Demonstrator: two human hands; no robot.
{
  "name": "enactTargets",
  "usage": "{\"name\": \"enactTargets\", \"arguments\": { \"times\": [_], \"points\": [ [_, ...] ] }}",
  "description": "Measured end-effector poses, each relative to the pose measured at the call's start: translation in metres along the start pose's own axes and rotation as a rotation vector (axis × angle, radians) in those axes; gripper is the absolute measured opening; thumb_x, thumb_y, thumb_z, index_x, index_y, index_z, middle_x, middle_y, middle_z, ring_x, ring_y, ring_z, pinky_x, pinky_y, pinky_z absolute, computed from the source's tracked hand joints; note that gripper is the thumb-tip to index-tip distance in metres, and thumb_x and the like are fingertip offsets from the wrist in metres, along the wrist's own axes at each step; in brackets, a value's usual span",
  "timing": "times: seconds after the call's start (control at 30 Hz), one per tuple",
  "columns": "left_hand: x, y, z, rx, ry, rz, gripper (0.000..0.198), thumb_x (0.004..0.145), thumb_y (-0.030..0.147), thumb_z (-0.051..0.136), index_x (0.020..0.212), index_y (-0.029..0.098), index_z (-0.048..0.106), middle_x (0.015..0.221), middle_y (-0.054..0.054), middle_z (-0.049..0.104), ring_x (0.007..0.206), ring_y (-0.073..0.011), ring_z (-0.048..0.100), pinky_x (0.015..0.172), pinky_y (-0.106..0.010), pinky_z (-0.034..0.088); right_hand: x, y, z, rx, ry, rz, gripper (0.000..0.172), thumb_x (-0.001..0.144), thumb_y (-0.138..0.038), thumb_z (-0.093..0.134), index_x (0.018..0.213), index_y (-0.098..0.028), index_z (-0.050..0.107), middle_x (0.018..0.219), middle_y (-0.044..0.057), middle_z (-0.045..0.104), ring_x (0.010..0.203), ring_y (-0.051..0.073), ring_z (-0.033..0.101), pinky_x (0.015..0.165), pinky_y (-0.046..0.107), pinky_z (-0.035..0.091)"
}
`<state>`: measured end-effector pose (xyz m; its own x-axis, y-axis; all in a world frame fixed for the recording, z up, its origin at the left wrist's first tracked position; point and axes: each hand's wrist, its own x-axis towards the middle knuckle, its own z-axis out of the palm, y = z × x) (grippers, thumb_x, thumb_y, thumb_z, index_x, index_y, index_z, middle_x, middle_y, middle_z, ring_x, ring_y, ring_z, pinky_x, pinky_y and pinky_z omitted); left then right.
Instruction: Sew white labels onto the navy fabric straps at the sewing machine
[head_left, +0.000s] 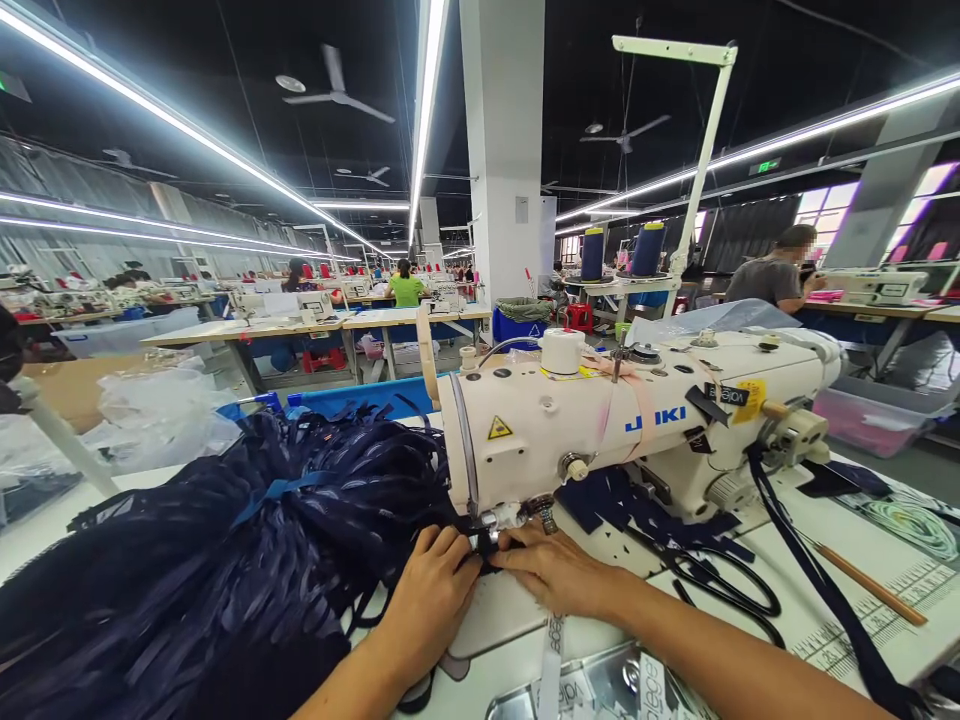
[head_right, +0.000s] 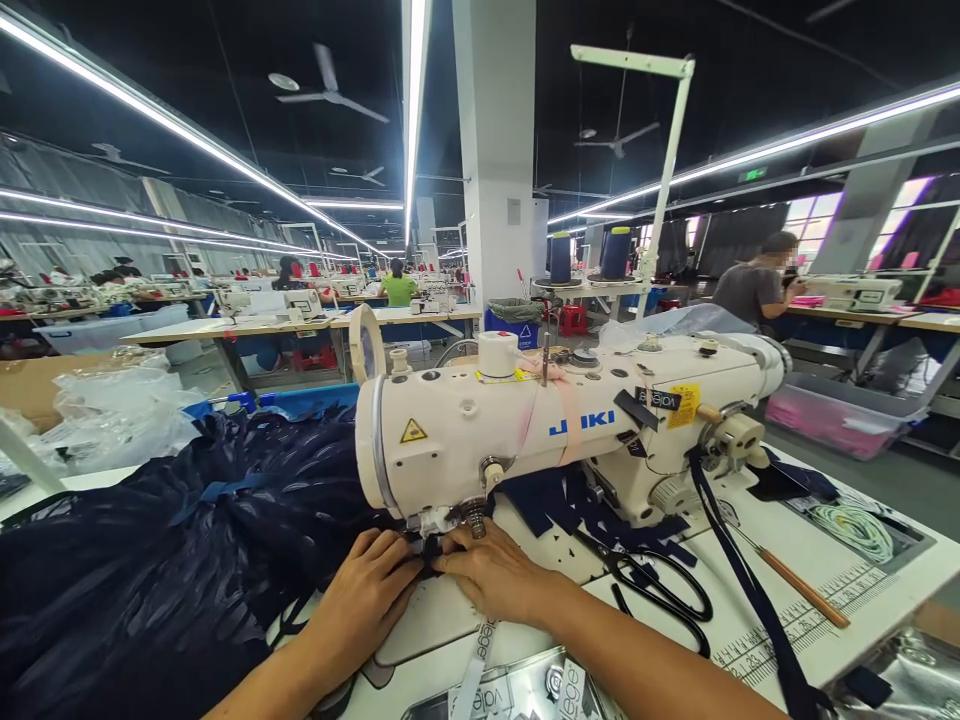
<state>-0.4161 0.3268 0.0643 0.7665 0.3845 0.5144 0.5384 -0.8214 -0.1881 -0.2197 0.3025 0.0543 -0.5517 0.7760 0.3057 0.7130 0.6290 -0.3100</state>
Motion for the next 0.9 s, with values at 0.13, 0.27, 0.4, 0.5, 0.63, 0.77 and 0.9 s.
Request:
{"name": "enactTargets", "arguments": {
  "times": [0.13,0.27,0.4,0.5,0.63,0.77,0.9],
  "points": [
    [0.0,-0.001,0.005,-0.04,0.021,0.019,0.014,0.081,0.012,0.05,0.072,0.018,0.059,0.07,0.0,0.055,0.072,-0.0152,0.045,0.07,-0.031,0.035,0.0,0.008,0.004,0.158,0.065,0.004,0.026,0.084,-0.014,0.045,0.101,-0.019,0.065,0.101,0.006,0.061,0.096,0.016,0.054,0.086,0.028,0.04],
    [0.001,-0.003,0.006,-0.086,-0.012,0.046,0.016,0.083,0.014,0.047,0.076,0.019,0.06,0.076,-0.001,0.06,0.075,-0.0156,0.05,0.07,-0.031,0.038,-0.001,0.011,0.003,0.15,0.093,-0.05,0.024,0.083,-0.013,0.047,0.098,-0.017,0.066,0.1,0.006,0.062,0.093,0.015,0.056,0.084,0.026,0.041],
    [0.0,-0.003,-0.003,-0.089,-0.108,0.082,0.024,0.082,0.009,0.043,0.094,0.02,0.06,0.094,-0.002,0.066,0.092,-0.018,0.057,0.087,-0.038,0.04,-0.004,-0.001,-0.004,-0.094,0.036,-0.093,0.027,0.084,-0.011,0.043,0.103,-0.018,0.062,0.102,0.006,0.059,0.088,0.017,0.054,0.078,0.029,0.043],
    [-0.003,-0.004,-0.011,-0.015,-0.307,0.109,0.045,0.073,0.002,0.042,0.113,0.02,0.052,0.114,-0.005,0.061,0.108,-0.0241,0.053,0.095,-0.052,0.036,-0.006,-0.008,-0.007,-0.224,0.014,-0.087,0.026,0.084,-0.012,0.041,0.102,-0.017,0.06,0.103,0.006,0.058,0.086,0.019,0.052,0.074,0.03,0.043],
    [-0.01,-0.011,-0.01,0.011,-0.458,0.125,0.055,0.071,0.003,0.04,0.123,0.02,0.044,0.125,-0.008,0.052,0.116,-0.0302,0.046,0.093,-0.064,0.034,-0.008,-0.007,-0.004,-0.233,0.026,-0.098,0.024,0.086,-0.015,0.039,0.1,-0.017,0.059,0.103,0.004,0.058,0.086,0.018,0.052,0.074,0.03,0.043],
    [-0.012,-0.015,-0.008,0.008,-0.469,0.112,0.058,0.07,0.001,0.038,0.123,0.021,0.044,0.128,-0.007,0.05,0.12,-0.0304,0.042,0.092,-0.068,0.031,-0.007,-0.004,-0.001,-0.218,0.049,-0.106,0.025,0.086,-0.015,0.038,0.101,-0.017,0.058,0.105,0.005,0.058,0.089,0.019,0.052,0.078,0.03,0.043],
    [-0.004,-0.011,-0.017,0.023,-0.534,0.087,0.062,0.069,-0.002,0.034,0.125,0.022,0.042,0.129,-0.005,0.047,0.121,-0.0285,0.04,0.093,-0.066,0.031,-0.005,-0.003,-0.002,-0.22,0.047,-0.102,0.025,0.085,-0.015,0.04,0.103,-0.017,0.057,0.107,0.005,0.057,0.092,0.02,0.052,0.08,0.032,0.043]
  ]
}}
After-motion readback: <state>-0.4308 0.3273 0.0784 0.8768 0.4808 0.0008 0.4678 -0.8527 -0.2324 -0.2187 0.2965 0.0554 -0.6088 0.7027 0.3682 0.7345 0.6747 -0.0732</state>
